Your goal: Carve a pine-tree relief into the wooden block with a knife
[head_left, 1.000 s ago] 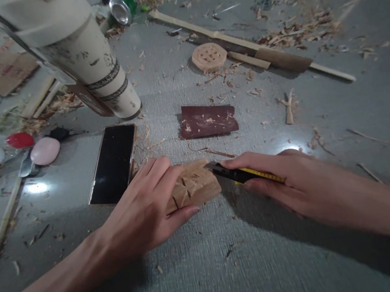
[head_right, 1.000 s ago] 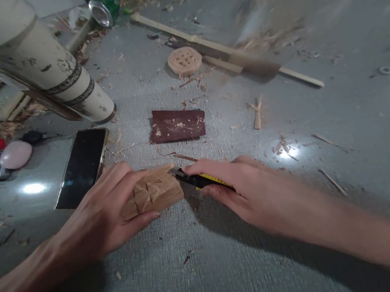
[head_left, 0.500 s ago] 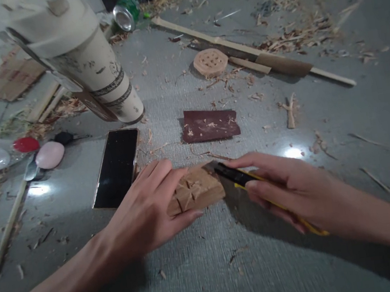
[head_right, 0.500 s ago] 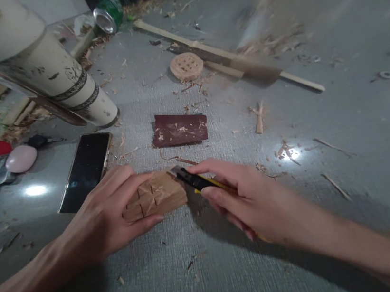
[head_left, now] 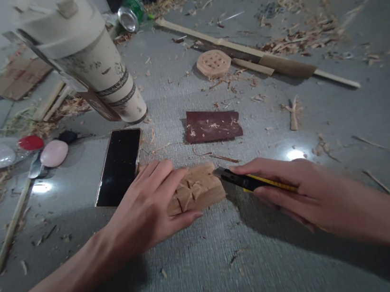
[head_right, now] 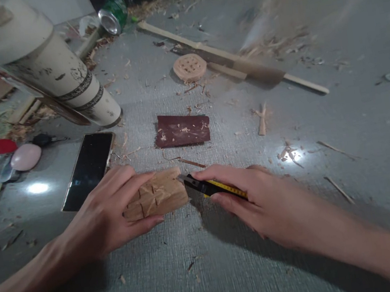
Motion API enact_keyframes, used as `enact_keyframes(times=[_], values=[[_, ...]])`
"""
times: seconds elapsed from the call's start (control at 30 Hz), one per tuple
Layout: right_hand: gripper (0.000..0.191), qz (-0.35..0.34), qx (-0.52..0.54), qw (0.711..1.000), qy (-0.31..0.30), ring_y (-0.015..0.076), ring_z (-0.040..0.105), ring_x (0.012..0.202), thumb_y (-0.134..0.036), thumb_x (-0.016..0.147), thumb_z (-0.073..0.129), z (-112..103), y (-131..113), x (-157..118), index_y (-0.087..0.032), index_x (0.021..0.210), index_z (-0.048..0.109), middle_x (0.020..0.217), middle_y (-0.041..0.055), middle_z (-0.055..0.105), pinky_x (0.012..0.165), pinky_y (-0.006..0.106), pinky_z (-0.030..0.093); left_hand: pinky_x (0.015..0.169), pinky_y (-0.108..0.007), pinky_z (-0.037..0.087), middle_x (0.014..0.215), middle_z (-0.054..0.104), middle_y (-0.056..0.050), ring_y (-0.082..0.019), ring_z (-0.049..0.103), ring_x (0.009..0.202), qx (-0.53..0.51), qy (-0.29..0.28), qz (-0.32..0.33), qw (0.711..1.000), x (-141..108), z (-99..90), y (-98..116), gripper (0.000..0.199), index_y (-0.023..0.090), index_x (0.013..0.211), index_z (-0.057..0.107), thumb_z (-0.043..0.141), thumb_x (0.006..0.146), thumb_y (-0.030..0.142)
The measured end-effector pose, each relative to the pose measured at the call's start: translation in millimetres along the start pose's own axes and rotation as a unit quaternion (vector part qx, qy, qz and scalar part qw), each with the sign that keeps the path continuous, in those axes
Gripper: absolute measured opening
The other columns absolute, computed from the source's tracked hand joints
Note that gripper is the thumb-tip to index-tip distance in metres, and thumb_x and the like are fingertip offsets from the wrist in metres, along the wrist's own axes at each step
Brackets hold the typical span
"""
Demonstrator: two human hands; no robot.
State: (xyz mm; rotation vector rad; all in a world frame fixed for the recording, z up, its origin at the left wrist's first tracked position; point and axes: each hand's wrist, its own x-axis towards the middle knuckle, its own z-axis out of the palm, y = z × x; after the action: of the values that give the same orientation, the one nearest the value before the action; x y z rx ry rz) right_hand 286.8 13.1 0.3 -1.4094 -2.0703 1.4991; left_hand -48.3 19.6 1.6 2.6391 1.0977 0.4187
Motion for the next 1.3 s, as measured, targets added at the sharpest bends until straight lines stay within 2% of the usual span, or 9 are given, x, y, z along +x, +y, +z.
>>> enact_keyframes(times=[0.23, 0.5, 0.6, 0.7, 0.8, 0.87, 1.0, 1.13, 1.3], values=[[0.043, -0.008, 0.013, 1.000, -0.008, 0.0077, 0.049, 0.039, -0.045, 0.116, 0.055, 0.6, -3.0, 1.9, -0.037, 0.155, 0.070, 0.077, -0.0032, 0.070, 0.038, 0.022, 0.036, 0.088, -0.045, 0.062, 0.109, 0.067, -0.011, -0.029, 0.068, 0.099, -0.008, -0.004, 0.001, 1.000, 1.7, 1.2, -0.2, 0.049, 0.007, 0.136, 0.068, 0.084, 0.103, 0.040], [0.059, 0.052, 0.121, 0.990, -0.041, 0.0096, 0.051, 0.041, -0.067, 0.115, 0.053, 1.7, -1.0, 4.5, -0.031, 0.160, 0.063, 0.070, -0.0065, 0.060, 0.035, 0.020, 0.038, 0.086, -0.044, 0.064, 0.110, 0.068, -0.012, -0.028, 0.069, 0.099, -0.009, 0.001, -0.014, 1.000, 2.0, 1.6, 0.0, 0.048, 0.010, 0.135, 0.067, 0.083, 0.103, 0.041], [0.055, 0.034, 0.078, 0.996, -0.032, 0.0117, 0.055, 0.042, -0.062, 0.116, 0.050, 3.7, -4.0, 5.3, -0.033, 0.160, 0.064, 0.070, -0.0045, 0.064, 0.038, 0.022, 0.042, 0.084, -0.043, 0.063, 0.110, 0.068, -0.011, -0.028, 0.070, 0.098, -0.010, 0.005, -0.018, 1.000, 2.2, 2.2, 0.1, 0.046, 0.012, 0.135, 0.067, 0.083, 0.103, 0.040], [0.046, -0.043, -0.049, 0.997, 0.038, 0.0191, 0.076, 0.071, -0.047, 0.116, 0.053, 7.7, -5.1, 3.8, -0.037, 0.157, 0.069, 0.098, 0.0044, 0.082, 0.063, 0.030, 0.060, 0.083, -0.042, 0.062, 0.109, 0.068, -0.010, -0.028, 0.070, 0.098, -0.012, 0.009, -0.018, 1.000, 2.0, 2.6, -0.8, 0.047, 0.012, 0.134, 0.068, 0.084, 0.102, 0.042], [0.046, -0.084, -0.109, 0.987, 0.077, 0.0234, 0.081, 0.093, -0.040, 0.115, 0.054, 8.6, -3.4, 2.1, -0.042, 0.159, 0.068, 0.126, 0.0058, 0.085, 0.079, 0.035, 0.063, 0.083, -0.042, 0.061, 0.109, 0.068, -0.010, -0.028, 0.069, 0.096, -0.007, 0.010, -0.011, 1.000, 1.2, 2.2, -2.4, 0.050, 0.011, 0.136, 0.068, 0.085, 0.102, 0.043], [0.044, -0.073, -0.089, 0.992, 0.055, 0.0197, 0.079, 0.083, -0.043, 0.115, 0.056, 5.1, -1.4, 2.3, -0.042, 0.157, 0.070, 0.121, 0.0044, 0.085, 0.071, 0.031, 0.060, 0.084, -0.043, 0.061, 0.110, 0.068, -0.011, -0.028, 0.069, 0.097, 0.001, 0.009, -0.003, 1.000, 0.6, 1.5, -3.2, 0.051, 0.010, 0.136, 0.067, 0.084, 0.102, 0.043], [0.044, 0.002, 0.024, 1.000, -0.020, 0.0097, 0.056, 0.047, -0.053, 0.114, 0.060, -5.4, 1.1, 5.1, -0.038, 0.153, 0.071, 0.085, -0.0023, 0.075, 0.044, 0.023, 0.042, 0.087, -0.044, 0.062, 0.112, 0.070, -0.013, -0.029, 0.070, 0.100, 0.006, 0.008, 0.008, 1.000, 0.3, 0.0, -3.9, 0.053, 0.007, 0.139, 0.066, 0.085, 0.102, 0.039], [0.050, 0.055, 0.101, 0.992, -0.060, 0.0097, 0.052, 0.044, -0.059, 0.112, 0.061, -9.4, 0.0, 6.8, -0.035, 0.156, 0.068, 0.072, -0.0060, 0.061, 0.039, 0.020, 0.035, 0.086, -0.044, 0.062, 0.110, 0.070, -0.012, -0.029, 0.071, 0.098, 0.007, 0.010, 0.012, 1.000, 0.3, 0.1, -3.8, 0.054, 0.009, 0.142, 0.066, 0.085, 0.100, 0.037], [0.057, 0.064, 0.126, 0.988, -0.062, 0.0094, 0.052, 0.044, -0.066, 0.112, 0.059, -8.4, 2.2, 5.2, -0.034, 0.159, 0.065, 0.074, -0.0054, 0.060, 0.037, 0.020, 0.036, 0.089, -0.045, 0.062, 0.112, 0.070, -0.012, -0.029, 0.071, 0.100, 0.008, 0.019, 0.025, 0.999, -0.3, 0.5, -4.3, 0.053, 0.008, 0.140, 0.066, 0.085, 0.098, 0.034]])
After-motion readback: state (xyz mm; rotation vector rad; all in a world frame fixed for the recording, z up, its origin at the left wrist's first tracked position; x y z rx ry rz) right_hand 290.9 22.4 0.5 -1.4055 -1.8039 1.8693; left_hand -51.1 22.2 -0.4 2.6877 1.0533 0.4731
